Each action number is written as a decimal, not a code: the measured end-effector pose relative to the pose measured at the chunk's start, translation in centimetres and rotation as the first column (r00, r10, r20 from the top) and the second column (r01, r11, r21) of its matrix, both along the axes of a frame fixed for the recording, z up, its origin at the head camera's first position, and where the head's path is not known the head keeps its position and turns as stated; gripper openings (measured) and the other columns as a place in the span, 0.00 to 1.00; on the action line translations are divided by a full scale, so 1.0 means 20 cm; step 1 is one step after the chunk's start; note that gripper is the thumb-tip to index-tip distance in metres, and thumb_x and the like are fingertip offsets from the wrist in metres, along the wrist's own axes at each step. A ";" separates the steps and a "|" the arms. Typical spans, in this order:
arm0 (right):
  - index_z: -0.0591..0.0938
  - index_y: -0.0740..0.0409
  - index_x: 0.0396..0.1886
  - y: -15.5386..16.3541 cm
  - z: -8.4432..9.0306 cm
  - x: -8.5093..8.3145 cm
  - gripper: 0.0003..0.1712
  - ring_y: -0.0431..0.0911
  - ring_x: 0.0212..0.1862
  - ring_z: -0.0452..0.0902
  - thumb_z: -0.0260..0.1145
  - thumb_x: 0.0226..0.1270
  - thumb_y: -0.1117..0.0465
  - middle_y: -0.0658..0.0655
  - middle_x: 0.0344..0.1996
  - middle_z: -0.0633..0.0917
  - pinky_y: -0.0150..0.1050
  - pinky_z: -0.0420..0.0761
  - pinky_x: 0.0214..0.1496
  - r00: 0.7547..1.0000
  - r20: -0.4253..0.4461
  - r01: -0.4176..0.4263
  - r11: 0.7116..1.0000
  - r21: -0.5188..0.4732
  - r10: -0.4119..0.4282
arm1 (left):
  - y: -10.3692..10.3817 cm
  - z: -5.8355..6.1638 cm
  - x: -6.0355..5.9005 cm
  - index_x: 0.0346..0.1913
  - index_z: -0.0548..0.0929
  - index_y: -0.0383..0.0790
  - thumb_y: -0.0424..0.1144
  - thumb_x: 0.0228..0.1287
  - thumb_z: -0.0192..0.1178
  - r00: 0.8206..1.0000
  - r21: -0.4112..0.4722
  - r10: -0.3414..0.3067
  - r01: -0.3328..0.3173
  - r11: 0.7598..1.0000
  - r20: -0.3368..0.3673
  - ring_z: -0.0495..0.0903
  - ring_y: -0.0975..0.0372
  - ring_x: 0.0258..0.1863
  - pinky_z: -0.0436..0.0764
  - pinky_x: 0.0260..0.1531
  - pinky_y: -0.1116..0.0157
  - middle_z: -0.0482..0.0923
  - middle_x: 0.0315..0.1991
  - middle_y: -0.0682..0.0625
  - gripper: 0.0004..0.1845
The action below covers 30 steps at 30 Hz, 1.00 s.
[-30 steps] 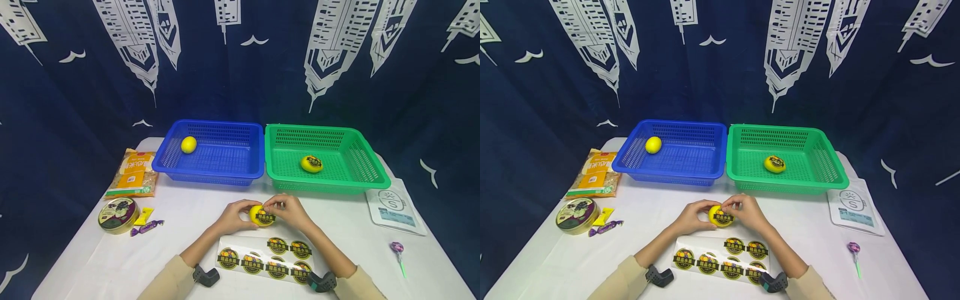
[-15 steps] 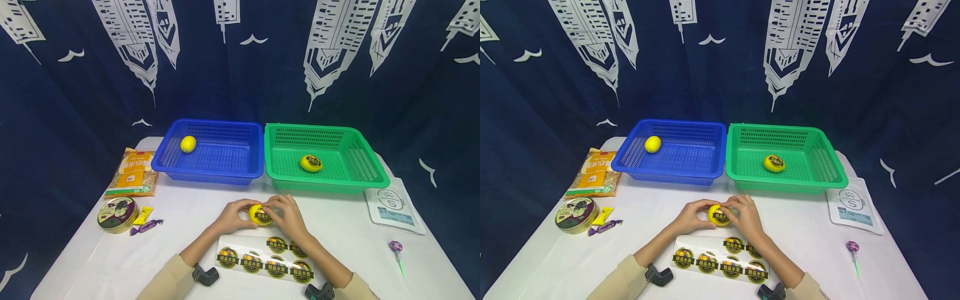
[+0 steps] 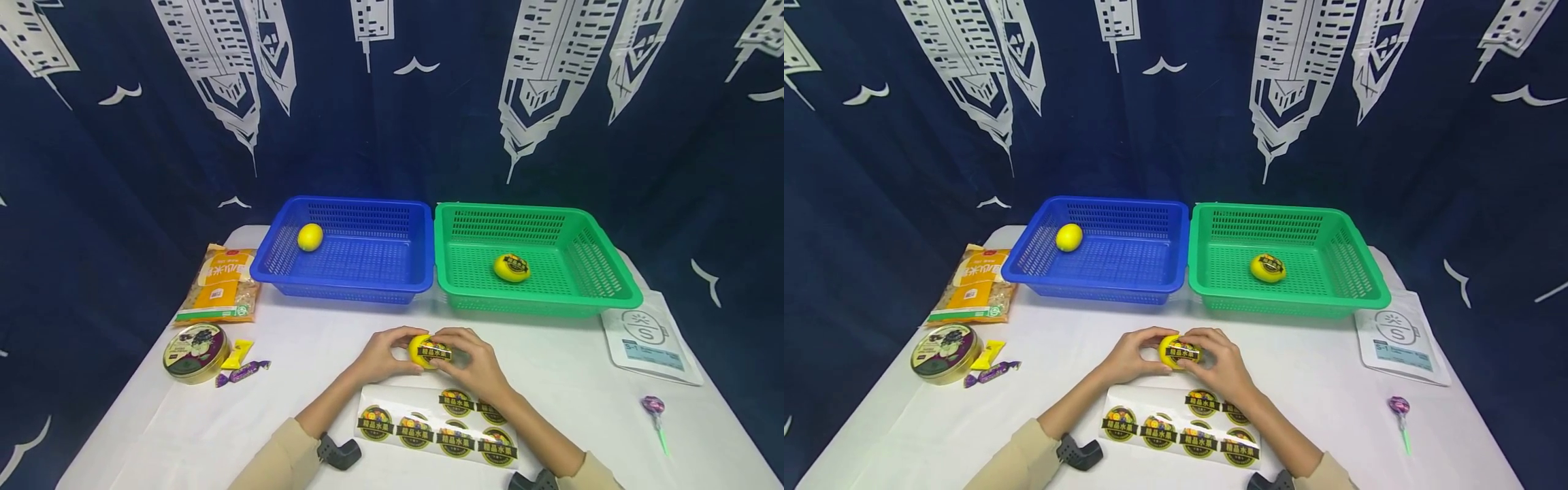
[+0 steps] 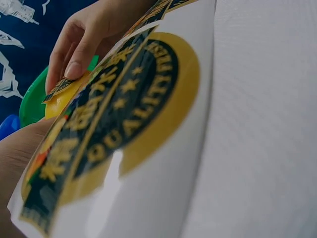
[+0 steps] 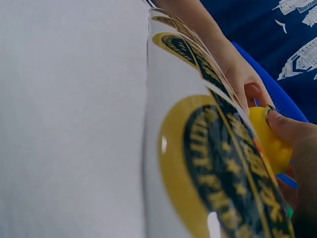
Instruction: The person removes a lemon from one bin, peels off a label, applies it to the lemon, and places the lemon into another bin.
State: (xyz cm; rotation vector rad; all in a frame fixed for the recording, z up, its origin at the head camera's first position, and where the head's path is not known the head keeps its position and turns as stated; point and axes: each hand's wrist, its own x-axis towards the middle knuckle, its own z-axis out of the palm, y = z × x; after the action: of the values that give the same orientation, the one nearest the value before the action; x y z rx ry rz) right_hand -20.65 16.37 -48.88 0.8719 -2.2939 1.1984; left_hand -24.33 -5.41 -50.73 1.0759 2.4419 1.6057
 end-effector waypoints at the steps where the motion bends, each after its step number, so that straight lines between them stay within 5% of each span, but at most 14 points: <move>1: 0.83 0.57 0.44 0.00 0.00 0.00 0.23 0.48 0.49 0.74 0.76 0.45 0.61 0.54 0.45 0.81 0.32 0.72 0.56 1.000 -0.002 -0.003 1.000 -0.010 0.003 | 0.00 0.00 0.00 0.56 0.76 0.45 0.40 0.41 0.75 1.000 0.000 -0.002 0.002 1.000 0.003 0.78 0.67 0.46 0.77 0.47 0.72 0.77 0.52 0.53 0.34; 9: 0.80 0.67 0.42 -0.04 0.09 0.04 0.24 0.57 0.48 0.74 0.76 0.40 0.70 0.65 0.44 0.79 0.37 0.80 0.48 0.997 0.025 -0.076 0.995 -0.071 0.077 | -0.01 0.02 0.00 0.58 0.75 0.45 0.41 0.43 0.74 0.999 -0.008 -0.030 0.030 1.000 0.039 0.77 0.66 0.47 0.76 0.49 0.72 0.76 0.53 0.53 0.34; 17: 0.78 0.70 0.43 -0.04 0.12 0.06 0.25 0.59 0.49 0.74 0.75 0.42 0.71 0.67 0.45 0.78 0.42 0.82 0.45 0.990 0.071 -0.119 0.990 -0.078 0.124 | -0.01 0.03 -0.01 0.57 0.77 0.47 0.45 0.60 0.61 0.969 0.053 -0.049 0.037 0.998 0.243 0.76 0.63 0.51 0.76 0.50 0.68 0.76 0.54 0.54 0.21; 26: 0.79 0.68 0.43 -0.04 0.11 0.06 0.25 0.58 0.50 0.73 0.75 0.41 0.73 0.67 0.46 0.78 0.42 0.80 0.48 0.989 0.047 -0.134 0.989 -0.065 0.138 | -0.01 0.05 0.00 0.52 0.80 0.44 0.40 0.53 0.68 0.954 0.097 -0.039 0.010 0.995 0.298 0.79 0.63 0.46 0.78 0.47 0.67 0.79 0.50 0.53 0.21; 30: 0.78 0.69 0.45 -0.02 0.09 0.05 0.24 0.58 0.52 0.73 0.73 0.44 0.73 0.67 0.48 0.77 0.42 0.79 0.49 0.972 0.131 -0.180 0.977 -0.110 0.194 | -0.01 0.10 0.01 0.52 0.80 0.39 0.35 0.53 0.67 0.944 0.108 -0.054 0.019 0.994 0.325 0.79 0.60 0.47 0.78 0.49 0.66 0.79 0.50 0.49 0.21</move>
State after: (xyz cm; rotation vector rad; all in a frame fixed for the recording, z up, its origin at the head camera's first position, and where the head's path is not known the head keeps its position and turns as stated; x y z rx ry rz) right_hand -19.65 15.99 -47.12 1.0149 -2.2791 1.4841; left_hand -24.07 -5.70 -48.67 0.7811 2.1334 1.7534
